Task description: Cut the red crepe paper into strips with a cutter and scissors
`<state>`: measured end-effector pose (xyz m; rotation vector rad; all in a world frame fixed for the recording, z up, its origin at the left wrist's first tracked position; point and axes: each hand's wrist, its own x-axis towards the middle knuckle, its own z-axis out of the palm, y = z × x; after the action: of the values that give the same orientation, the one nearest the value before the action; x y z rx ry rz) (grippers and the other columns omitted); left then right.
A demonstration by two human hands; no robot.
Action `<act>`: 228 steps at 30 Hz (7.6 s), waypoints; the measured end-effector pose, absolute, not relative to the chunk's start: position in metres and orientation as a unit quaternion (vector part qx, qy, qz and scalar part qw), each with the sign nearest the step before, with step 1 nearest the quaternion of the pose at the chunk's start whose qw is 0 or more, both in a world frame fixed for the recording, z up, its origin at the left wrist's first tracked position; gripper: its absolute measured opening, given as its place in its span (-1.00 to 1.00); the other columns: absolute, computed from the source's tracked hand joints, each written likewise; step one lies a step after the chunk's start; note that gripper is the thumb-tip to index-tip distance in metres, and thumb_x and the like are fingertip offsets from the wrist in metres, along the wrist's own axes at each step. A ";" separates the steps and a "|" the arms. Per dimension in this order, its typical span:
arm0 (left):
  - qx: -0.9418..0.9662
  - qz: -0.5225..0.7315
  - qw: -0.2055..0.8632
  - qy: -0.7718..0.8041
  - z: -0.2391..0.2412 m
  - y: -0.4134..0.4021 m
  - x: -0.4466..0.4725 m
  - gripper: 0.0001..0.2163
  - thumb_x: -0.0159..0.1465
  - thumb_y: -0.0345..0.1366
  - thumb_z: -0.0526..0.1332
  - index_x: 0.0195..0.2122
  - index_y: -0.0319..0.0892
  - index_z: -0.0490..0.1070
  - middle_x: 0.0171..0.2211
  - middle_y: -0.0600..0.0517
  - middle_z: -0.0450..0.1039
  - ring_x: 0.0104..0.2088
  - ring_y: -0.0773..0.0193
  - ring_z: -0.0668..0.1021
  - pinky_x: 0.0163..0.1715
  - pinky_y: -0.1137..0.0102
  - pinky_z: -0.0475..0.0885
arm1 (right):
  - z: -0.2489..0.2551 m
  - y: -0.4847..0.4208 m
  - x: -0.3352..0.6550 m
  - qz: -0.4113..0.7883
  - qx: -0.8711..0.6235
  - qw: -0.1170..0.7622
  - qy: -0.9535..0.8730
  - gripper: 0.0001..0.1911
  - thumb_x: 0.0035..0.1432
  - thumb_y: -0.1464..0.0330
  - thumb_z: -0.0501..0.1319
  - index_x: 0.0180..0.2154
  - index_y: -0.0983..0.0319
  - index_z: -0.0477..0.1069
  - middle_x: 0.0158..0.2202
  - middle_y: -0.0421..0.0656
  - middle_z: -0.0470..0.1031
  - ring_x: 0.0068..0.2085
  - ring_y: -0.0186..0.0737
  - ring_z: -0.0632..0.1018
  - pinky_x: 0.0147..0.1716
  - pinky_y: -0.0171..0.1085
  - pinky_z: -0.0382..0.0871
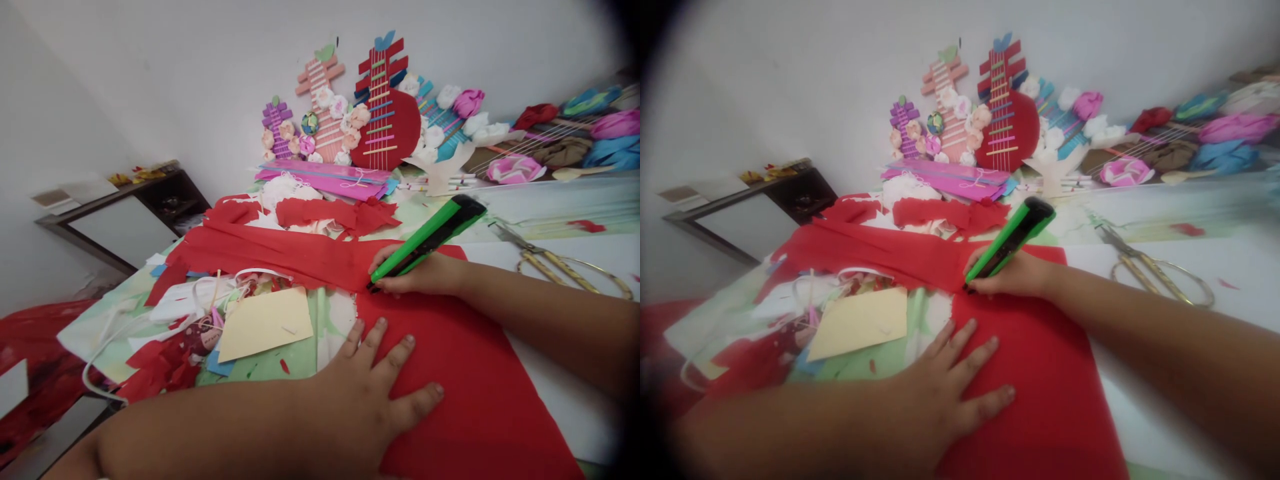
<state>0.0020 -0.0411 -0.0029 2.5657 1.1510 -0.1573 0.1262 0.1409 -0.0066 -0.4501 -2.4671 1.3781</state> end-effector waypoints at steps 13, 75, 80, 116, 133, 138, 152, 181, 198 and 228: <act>0.883 -0.092 0.207 0.411 0.006 -0.038 0.005 -0.19 0.08 0.05 0.17 0.26 -0.07 -0.22 0.25 -0.30 -0.45 0.14 -0.41 -0.33 -0.03 -0.30 -0.19 | -0.007 0.143 0.126 0.455 -0.137 0.125 -0.871 -0.80 -0.07 0.28 0.19 -0.37 0.25 0.41 -0.42 -0.22 0.47 -0.43 -0.37 0.46 -0.41 -0.35 0.35; 0.888 -0.077 0.192 0.411 0.001 -0.039 0.004 -0.22 0.05 -0.07 0.22 0.25 -0.05 -0.14 0.26 -0.22 -0.41 0.16 -0.42 -0.25 -0.01 -0.26 -0.11 | -0.008 0.143 0.137 0.471 -0.221 0.160 -0.839 -0.76 -0.06 0.22 0.19 -0.35 0.23 0.41 -0.60 -0.27 0.38 -0.62 -0.44 0.36 -0.61 -0.40 0.29; 0.894 -0.064 0.177 0.406 0.002 -0.039 0.004 -0.17 0.02 -0.09 0.25 0.25 -0.07 -0.17 0.25 -0.28 -0.38 0.15 -0.43 -0.25 -0.02 -0.26 -0.10 | -0.007 0.144 0.136 0.459 -0.202 0.144 -0.853 -0.78 -0.04 0.23 0.19 -0.35 0.23 0.40 -0.53 -0.25 0.44 -0.56 -0.41 0.41 -0.54 -0.39 0.33; 0.885 -0.045 0.197 0.420 0.005 -0.042 0.003 -0.30 0.16 0.12 0.03 0.25 -0.05 -0.16 0.25 -0.29 -0.40 0.15 -0.39 -0.32 -0.01 -0.27 -0.17 | -0.014 0.148 0.138 0.400 -0.116 0.151 -0.897 -0.79 -0.02 0.25 0.18 -0.33 0.23 0.41 -0.33 -0.19 0.49 -0.30 -0.33 0.49 -0.26 -0.35 0.37; 0.881 -0.045 0.209 0.421 0.006 -0.042 0.002 -0.31 0.17 0.10 0.03 0.25 -0.05 -0.15 0.25 -0.27 -0.41 0.15 -0.38 -0.33 -0.02 -0.28 -0.20 | -0.009 0.145 0.142 0.468 -0.209 0.145 -0.846 -0.79 -0.04 0.24 0.18 -0.36 0.23 0.40 -0.61 -0.28 0.37 -0.62 -0.44 0.36 -0.60 -0.41 0.29; 0.872 -0.071 0.224 0.429 0.007 -0.041 0.005 -0.29 0.15 0.11 0.05 0.25 -0.04 -0.17 0.26 -0.24 -0.43 0.15 -0.37 -0.34 -0.01 -0.27 -0.21 | -0.005 0.143 0.141 0.424 -0.184 0.146 -0.875 -0.82 -0.06 0.27 0.17 -0.37 0.21 0.40 -0.45 -0.23 0.48 -0.45 -0.37 0.47 -0.42 -0.37 0.37; 0.877 -0.079 0.215 0.422 0.010 -0.039 0.005 -0.26 0.11 0.10 0.10 0.25 -0.07 -0.14 0.25 -0.30 -0.40 0.15 -0.42 -0.30 -0.04 -0.30 -0.18 | -0.008 0.146 0.142 0.445 -0.200 0.145 -0.861 -0.78 -0.05 0.25 0.17 -0.36 0.24 0.42 -0.57 -0.25 0.42 -0.57 -0.41 0.41 -0.55 -0.40 0.34; 0.887 -0.080 0.154 0.427 0.007 -0.041 0.007 -0.28 0.12 0.00 0.17 0.24 -0.03 -0.12 0.25 -0.26 -0.30 0.17 -0.38 -0.17 0.01 -0.23 -0.10 | -0.009 0.150 0.145 0.459 -0.212 0.133 -0.852 -0.78 -0.09 0.25 0.18 -0.37 0.24 0.41 -0.52 -0.25 0.46 -0.54 -0.39 0.45 -0.53 -0.38 0.35; 0.888 -0.078 0.130 0.434 -0.001 -0.042 0.008 -0.27 0.10 0.07 0.15 0.24 0.00 -0.12 0.25 -0.26 -0.27 0.17 -0.41 -0.13 -0.01 -0.24 -0.09 | -0.005 0.146 0.140 0.422 -0.135 0.136 -0.886 -0.86 -0.09 0.29 0.18 -0.44 0.21 0.40 -0.40 -0.22 0.49 -0.34 -0.32 0.49 -0.27 -0.32 0.38; 0.894 -0.071 0.104 0.431 -0.006 -0.044 0.007 -0.22 0.06 0.06 0.20 0.24 0.02 -0.14 0.25 -0.27 -0.27 0.16 -0.41 -0.10 -0.02 -0.23 -0.06 | -0.002 0.142 0.145 0.419 -0.158 0.168 -0.878 -0.87 -0.11 0.34 0.18 -0.44 0.25 0.35 -0.42 -0.20 0.48 -0.39 -0.35 0.49 -0.36 -0.37 0.38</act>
<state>0.0070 -0.0437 -0.0057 2.6361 1.2702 -0.2104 0.1448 0.1425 -0.0017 -0.4497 -2.4974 1.1923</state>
